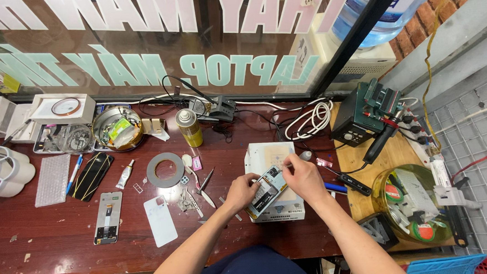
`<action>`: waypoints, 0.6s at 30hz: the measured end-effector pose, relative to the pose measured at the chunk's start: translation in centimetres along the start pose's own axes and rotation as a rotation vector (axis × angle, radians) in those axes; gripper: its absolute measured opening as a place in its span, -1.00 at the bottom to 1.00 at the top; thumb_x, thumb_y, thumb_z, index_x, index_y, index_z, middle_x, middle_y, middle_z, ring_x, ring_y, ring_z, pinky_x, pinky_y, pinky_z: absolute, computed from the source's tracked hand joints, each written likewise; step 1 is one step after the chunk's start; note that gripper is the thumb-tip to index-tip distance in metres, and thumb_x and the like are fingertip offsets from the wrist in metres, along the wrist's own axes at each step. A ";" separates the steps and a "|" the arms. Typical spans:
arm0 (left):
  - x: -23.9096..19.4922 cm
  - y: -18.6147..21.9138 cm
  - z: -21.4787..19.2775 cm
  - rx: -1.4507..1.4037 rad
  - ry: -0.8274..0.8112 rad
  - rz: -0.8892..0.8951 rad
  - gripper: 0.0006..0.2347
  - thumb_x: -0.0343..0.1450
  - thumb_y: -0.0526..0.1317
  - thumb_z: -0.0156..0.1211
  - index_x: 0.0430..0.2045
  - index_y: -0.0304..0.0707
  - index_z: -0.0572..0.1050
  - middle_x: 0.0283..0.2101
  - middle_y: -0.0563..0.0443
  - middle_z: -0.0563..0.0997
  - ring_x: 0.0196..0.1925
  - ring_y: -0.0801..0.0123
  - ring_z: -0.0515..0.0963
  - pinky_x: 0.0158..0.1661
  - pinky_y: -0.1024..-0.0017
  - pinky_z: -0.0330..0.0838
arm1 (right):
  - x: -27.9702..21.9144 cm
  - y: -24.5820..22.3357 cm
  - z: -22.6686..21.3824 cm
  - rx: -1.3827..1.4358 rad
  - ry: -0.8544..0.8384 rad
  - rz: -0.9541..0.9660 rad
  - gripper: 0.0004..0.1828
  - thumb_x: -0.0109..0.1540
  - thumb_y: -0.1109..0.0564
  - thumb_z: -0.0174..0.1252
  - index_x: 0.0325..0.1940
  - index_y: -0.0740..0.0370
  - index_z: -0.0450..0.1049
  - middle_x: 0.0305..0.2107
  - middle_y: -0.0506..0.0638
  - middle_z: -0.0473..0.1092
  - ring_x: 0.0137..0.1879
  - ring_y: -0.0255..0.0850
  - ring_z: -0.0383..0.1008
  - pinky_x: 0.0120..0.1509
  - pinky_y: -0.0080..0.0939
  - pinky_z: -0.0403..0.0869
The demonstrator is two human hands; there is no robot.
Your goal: The person disassembles a smartphone by removing the back cover, unscrewing internal components, and detaching the motherboard. They use a screwdriver and a prying tool to separate parts and place them on the workbench.
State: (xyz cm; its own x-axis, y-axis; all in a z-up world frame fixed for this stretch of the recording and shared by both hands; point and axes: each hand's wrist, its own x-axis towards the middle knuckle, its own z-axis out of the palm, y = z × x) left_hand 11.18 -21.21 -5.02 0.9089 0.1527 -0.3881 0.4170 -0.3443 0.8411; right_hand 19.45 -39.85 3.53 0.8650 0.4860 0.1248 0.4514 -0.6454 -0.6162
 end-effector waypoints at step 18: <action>-4.0 4.0 0.2 0.511 -0.011 0.254 -0.14 0.07 0.02 0.60 0.12 -0.54 0.22 -0.01 -0.37 0.45 0.10 -0.13 0.48 0.04 0.14 0.49 | 3.6 -2.1 -1.0 -0.154 -0.285 -0.192 -0.72 0.09 0.17 0.30 -0.16 0.30 0.49 -0.30 0.23 0.52 -0.13 0.18 0.56 -0.09 0.09 0.51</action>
State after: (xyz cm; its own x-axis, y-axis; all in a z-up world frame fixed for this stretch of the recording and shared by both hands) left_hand 9.25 -23.43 -0.19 0.9790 -0.0024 -0.2037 0.1273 -0.7736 0.6208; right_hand 21.86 -37.36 6.02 0.6756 0.7372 -0.0083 0.6457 -0.5972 -0.4758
